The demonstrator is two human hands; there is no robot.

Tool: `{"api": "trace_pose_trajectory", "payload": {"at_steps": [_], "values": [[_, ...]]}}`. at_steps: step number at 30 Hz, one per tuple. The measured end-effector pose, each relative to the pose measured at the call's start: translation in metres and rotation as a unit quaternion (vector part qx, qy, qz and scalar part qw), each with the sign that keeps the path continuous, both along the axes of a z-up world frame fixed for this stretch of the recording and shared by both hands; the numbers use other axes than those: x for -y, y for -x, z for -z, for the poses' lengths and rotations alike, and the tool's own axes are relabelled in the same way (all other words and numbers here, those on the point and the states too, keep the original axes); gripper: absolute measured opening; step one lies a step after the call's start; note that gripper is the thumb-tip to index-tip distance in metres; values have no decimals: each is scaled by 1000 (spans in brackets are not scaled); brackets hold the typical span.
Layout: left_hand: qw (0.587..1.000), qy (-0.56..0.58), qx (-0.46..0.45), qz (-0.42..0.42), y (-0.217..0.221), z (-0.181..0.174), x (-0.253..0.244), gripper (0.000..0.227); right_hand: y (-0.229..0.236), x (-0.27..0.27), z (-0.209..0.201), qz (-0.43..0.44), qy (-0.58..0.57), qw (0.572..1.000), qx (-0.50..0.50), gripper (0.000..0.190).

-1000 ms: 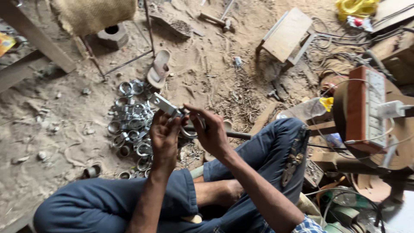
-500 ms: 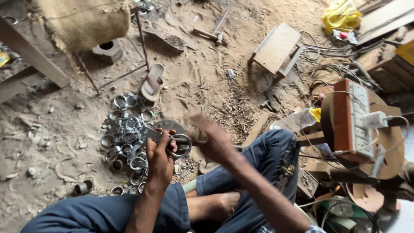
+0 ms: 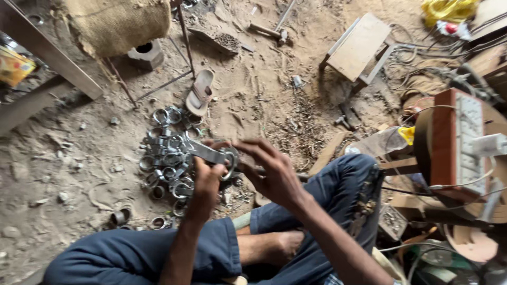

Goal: The person sits on the ground and assembles metal parts by hand. They pick up a metal ring and a flat metal piece, then fit them onto a gear attached to a rod. The person repeats this process, handling multiple metal rings and flat pieces.

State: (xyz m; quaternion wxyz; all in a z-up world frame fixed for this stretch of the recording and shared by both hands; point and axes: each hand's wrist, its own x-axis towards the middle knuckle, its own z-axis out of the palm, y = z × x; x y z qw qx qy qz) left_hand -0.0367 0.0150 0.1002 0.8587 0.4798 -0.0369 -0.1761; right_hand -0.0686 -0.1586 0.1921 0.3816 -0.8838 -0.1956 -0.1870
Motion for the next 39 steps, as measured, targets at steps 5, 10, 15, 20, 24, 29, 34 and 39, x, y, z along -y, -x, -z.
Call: {"api": "trace_pose_trajectory", "payload": {"at_steps": [5,10,15,20,24,29,34,39], "values": [[898,-289,331,-20,13,-8,0,46,31,-12,59,81,-143,966,-199,49],[974,-179,131,50,7,-1,4,51,33,8,96,71,-167,977,-114,36],[996,-31,62,50,4,6,1,41,33,18,102,173,-74,982,-27,29],[994,-51,47,88,15,17,2,32,31,15,106,86,-232,962,-117,31],[995,-10,34,90,16,24,10,50,33,20,105,74,-298,938,-158,29],[996,19,11,87,16,24,13,47,38,14,105,79,-308,938,-137,33],[994,58,49,83,13,14,12,40,41,16,113,3,-434,875,-216,43],[988,48,101,110,12,15,8,22,52,28,148,-114,-583,735,-327,49]]}}
